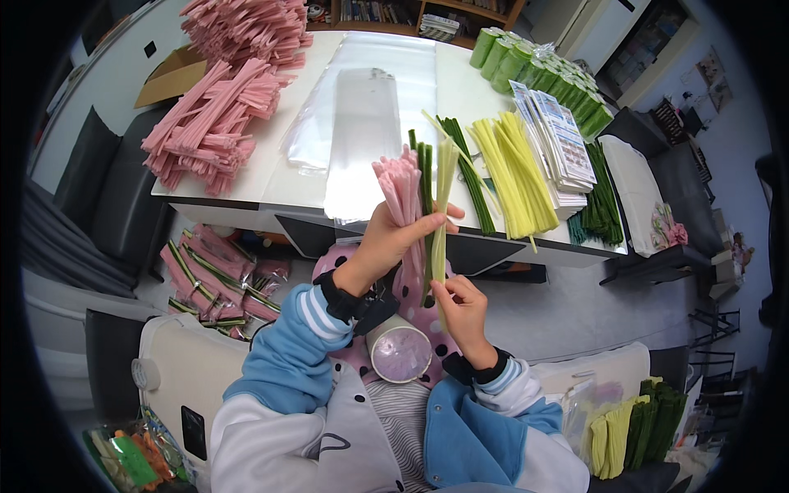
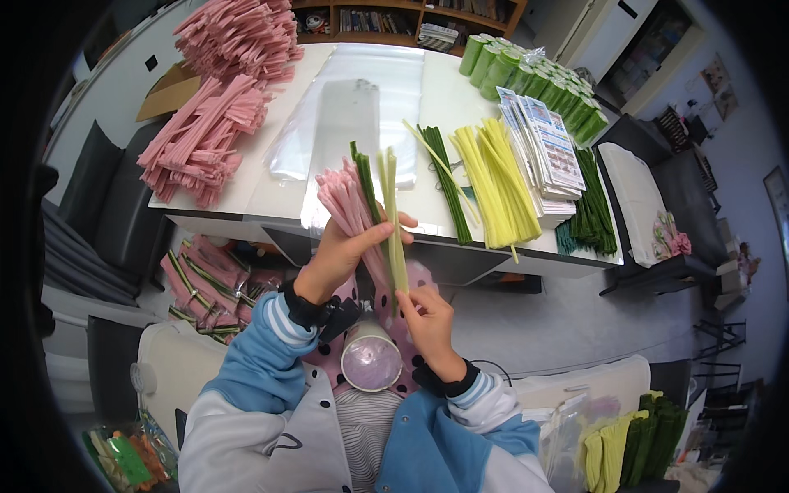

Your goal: The person gathers pink, green, and yellow decorative strips, aligns them into bundles, and secures each bundle with a rubber band. The person repeats this process multiple times, placing finished bundles aside.

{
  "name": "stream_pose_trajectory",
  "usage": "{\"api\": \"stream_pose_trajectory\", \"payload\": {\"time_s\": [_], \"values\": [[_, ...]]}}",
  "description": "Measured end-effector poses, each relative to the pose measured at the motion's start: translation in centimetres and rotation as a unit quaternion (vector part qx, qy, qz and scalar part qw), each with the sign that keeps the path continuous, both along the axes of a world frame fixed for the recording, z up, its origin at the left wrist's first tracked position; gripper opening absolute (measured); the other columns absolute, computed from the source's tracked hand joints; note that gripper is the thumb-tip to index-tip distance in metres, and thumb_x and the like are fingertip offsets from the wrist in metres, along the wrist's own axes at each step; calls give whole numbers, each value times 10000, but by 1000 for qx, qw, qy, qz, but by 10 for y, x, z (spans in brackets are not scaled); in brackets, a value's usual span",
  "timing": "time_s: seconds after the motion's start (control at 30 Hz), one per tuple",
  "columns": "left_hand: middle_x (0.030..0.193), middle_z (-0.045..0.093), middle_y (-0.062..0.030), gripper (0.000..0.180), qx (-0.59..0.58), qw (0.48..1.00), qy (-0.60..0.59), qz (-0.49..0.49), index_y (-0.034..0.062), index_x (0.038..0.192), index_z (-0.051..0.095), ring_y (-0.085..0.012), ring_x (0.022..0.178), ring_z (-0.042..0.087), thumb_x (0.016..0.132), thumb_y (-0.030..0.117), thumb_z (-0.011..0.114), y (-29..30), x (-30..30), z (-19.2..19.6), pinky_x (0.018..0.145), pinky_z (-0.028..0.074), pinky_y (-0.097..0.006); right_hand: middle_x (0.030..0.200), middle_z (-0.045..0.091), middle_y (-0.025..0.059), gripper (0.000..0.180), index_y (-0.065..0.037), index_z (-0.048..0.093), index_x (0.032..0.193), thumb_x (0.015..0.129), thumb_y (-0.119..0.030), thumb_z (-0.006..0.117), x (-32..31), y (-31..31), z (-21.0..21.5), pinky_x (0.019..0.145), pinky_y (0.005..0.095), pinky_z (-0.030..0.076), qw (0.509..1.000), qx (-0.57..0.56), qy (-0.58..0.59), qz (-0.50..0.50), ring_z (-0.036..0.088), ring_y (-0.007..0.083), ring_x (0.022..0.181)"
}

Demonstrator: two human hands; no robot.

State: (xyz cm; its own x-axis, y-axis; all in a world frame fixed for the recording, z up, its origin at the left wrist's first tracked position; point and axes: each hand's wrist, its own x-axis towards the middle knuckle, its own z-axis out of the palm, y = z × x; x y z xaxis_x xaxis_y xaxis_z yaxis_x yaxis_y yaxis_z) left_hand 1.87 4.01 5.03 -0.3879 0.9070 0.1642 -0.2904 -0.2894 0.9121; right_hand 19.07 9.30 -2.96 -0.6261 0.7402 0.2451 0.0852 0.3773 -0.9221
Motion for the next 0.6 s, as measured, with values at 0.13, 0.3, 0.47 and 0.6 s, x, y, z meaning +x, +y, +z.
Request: {"api": "stream_pose_trajectory", "payload": {"time_s": [0.13,0.3,0.47,0.6], "values": [[884,662,-89,152,-5,999,41,-11,-29,973,610,-135,781,616,861,73,594,-3,2,5,722,501,-274,721,598,67,104,10,661,834,804,-87,683,5,2,8,529,234,430,997,20,-37,65,547,124,586],[905,663,-92,170,16,996,78,-44,-36,1008,580,-126,747,616,858,40,605,-11,4,15,692,508,-256,977,629,110,308,-6,593,1109,817,-80,659,17,36,73,703,260,515,987,60,-65,133,631,180,838],[897,659,-76,200,19,983,172,-65,-17,1032,582,-130,781,617,841,26,626,-19,7,30,724,497,-254,1223,542,152,463,12,414,1319,893,-109,546,3,56,165,915,348,446,965,208,114,107,556,269,1094],[893,657,-75,223,-1,985,161,-67,-7,1045,578,-135,803,626,833,30,638,-22,9,37,731,499,-258,1227,551,170,453,35,454,1277,862,-101,573,-27,51,199,966,354,405,927,327,58,174,548,245,1122]]}}
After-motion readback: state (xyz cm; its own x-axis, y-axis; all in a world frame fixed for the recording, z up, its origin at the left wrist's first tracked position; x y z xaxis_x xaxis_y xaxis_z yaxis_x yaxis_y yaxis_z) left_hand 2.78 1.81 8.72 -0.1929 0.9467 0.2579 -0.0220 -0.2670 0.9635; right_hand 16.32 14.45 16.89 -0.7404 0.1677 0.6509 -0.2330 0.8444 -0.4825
